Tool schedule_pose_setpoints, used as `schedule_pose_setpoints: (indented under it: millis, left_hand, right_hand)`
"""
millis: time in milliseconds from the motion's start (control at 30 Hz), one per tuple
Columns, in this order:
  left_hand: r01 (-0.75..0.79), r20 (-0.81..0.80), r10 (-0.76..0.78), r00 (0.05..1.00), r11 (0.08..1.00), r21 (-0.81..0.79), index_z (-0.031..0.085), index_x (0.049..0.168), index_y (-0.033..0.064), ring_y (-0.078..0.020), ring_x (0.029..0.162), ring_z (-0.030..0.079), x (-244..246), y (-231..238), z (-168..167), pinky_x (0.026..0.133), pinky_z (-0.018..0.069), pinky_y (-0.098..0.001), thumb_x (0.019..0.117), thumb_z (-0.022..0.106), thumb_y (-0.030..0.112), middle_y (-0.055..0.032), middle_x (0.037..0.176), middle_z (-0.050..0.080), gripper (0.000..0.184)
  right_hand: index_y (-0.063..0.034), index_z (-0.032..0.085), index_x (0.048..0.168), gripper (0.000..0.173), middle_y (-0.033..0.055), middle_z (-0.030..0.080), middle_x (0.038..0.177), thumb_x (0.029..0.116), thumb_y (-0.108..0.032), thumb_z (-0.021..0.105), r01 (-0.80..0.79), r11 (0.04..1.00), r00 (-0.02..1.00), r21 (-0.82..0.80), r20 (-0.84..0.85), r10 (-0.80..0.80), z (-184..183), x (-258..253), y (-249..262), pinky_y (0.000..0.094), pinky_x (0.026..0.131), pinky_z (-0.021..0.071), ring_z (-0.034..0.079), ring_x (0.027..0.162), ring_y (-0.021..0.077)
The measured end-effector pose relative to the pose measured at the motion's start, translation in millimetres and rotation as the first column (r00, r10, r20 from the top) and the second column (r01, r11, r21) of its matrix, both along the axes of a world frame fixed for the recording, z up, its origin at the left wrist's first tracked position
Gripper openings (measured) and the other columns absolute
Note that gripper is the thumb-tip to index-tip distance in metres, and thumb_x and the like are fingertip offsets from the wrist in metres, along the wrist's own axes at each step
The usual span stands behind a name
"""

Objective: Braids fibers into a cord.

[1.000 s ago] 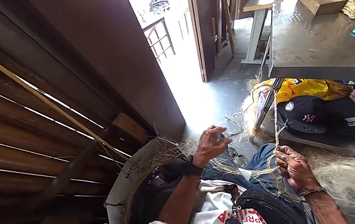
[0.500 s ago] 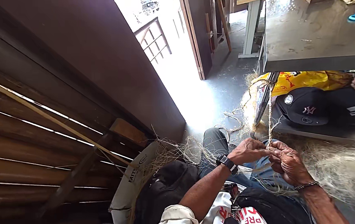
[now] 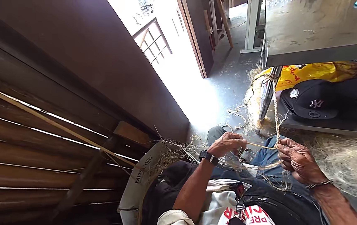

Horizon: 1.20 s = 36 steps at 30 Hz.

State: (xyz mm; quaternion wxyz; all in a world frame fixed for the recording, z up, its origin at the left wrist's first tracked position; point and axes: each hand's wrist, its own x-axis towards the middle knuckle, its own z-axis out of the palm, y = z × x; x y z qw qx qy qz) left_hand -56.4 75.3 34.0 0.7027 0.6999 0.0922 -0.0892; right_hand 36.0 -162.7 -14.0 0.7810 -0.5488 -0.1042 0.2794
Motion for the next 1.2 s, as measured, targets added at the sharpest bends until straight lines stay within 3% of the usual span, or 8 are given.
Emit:
schedule_pose_setpoints:
  millis: [233, 433, 633, 767, 867, 1000, 1100, 1200]
  left_hand:
    - [-0.215, 0.046, 0.215, 0.976, 0.976, 0.012, 0.060, 0.075, 0.0126, -0.0054, 0.051, 0.047, -32, 66, 20, 0.055, 0.0484, -0.0264, 0.1003, 0.056, 0.018, 0.0077, 0.060, 0.049, 0.026]
    - [-0.394, 0.196, 0.473, 0.859, 0.855, -0.336, 0.057, 0.063, 0.0193, -0.0043, 0.046, 0.045, -65, 114, 40, 0.055, 0.0483, -0.0255, 0.0997, 0.053, 0.018, 0.0106, 0.051, 0.043, 0.036]
    - [-0.344, 0.307, 0.801, 0.514, 0.520, -0.782, 0.063, 0.072, 0.0139, -0.0109, 0.050, 0.056, -89, 152, 52, 0.060, 0.0553, -0.0291, 0.1067, 0.041, 0.024, 0.0042, 0.054, 0.052, 0.042]
    - [-0.734, 0.159, 0.977, 0.144, 0.213, -0.645, 0.058, 0.097, 0.0174, -0.0097, 0.057, 0.058, -80, 149, 76, 0.062, 0.0578, -0.0291, 0.1116, 0.034, 0.032, 0.0049, 0.067, 0.055, 0.032]
    - [-0.854, 0.335, 0.868, 0.368, 0.457, -0.247, 0.058, 0.116, 0.0122, -0.0098, 0.072, 0.063, -59, 120, 70, 0.076, 0.0589, -0.0316, 0.1102, 0.039, 0.020, 0.0035, 0.082, 0.061, 0.021]
    - [-0.479, 0.379, 0.382, 0.843, 0.854, 0.204, 0.065, 0.122, -0.0054, -0.0192, 0.092, 0.071, -12, 44, 58, 0.088, 0.0594, -0.0391, 0.0969, 0.062, 0.006, -0.0128, 0.102, 0.073, 0.028]
    - [-0.044, 0.224, -0.071, 0.972, 0.880, 0.472, 0.065, 0.130, -0.0048, -0.0159, 0.095, 0.071, 23, -12, 42, 0.090, 0.0584, -0.0348, 0.0940, 0.071, 0.013, -0.0121, 0.106, 0.074, 0.040]
    - [0.185, 0.154, -0.284, 0.946, 0.866, 0.464, 0.066, 0.124, -0.0077, -0.0174, 0.083, 0.071, 43, -44, 19, 0.083, 0.0589, -0.0376, 0.0934, 0.072, 0.011, -0.0134, 0.093, 0.074, 0.036]
  right_hand:
    - [-0.0165, 0.059, 0.090, 0.017, -0.0100, 0.036, 0.052, 0.0997, -0.007, 0.049, 0.005, 1.000, 1.000, -0.010, 0.030, -0.005, -3, 2, -6, 0.0152, 0.035, 0.0281, 0.029, 0.038, -0.0009]
    - [-0.0174, 0.060, 0.090, 0.016, -0.0106, 0.038, 0.052, 0.0986, -0.008, 0.051, 0.000, 1.000, 0.998, -0.011, 0.055, 0.000, -2, 3, -8, 0.0150, 0.035, 0.0285, 0.031, 0.038, -0.0015]
    - [-0.0184, 0.060, 0.091, 0.015, -0.0122, 0.039, 0.052, 0.0972, -0.008, 0.052, 0.034, 0.997, 0.993, -0.067, 0.114, -0.027, -8, 8, -18, 0.0146, 0.036, 0.0293, 0.032, 0.038, -0.0019]
    - [-0.0179, 0.060, 0.091, 0.014, -0.0113, 0.040, 0.052, 0.0963, -0.007, 0.052, 0.044, 0.996, 0.994, -0.074, 0.100, -0.036, -11, 9, -20, 0.0150, 0.035, 0.0300, 0.032, 0.038, -0.0016]
    - [-0.0185, 0.061, 0.090, 0.013, -0.0121, 0.041, 0.052, 0.0951, -0.008, 0.054, 0.023, 0.998, 0.993, -0.062, 0.116, -0.016, -11, 8, -13, 0.0147, 0.036, 0.0302, 0.033, 0.038, -0.0019]
    - [-0.0186, 0.062, 0.090, 0.013, -0.0124, 0.043, 0.053, 0.0943, -0.008, 0.055, -0.006, 0.998, 0.991, -0.066, 0.135, 0.015, -6, 5, -1, 0.0142, 0.036, 0.0317, 0.035, 0.039, -0.0021]
    - [-0.0189, 0.062, 0.091, 0.012, -0.0119, 0.045, 0.055, 0.0947, -0.010, 0.055, -0.026, 0.999, 0.987, -0.048, 0.155, 0.033, -7, 4, 5, 0.0148, 0.037, 0.0332, 0.038, 0.040, -0.0013]
    - [-0.0200, 0.064, 0.091, 0.013, -0.0111, 0.047, 0.056, 0.0960, -0.012, 0.054, -0.037, 0.999, 0.986, -0.011, 0.162, 0.038, -13, 3, 8, 0.0154, 0.037, 0.0332, 0.037, 0.040, -0.0010]
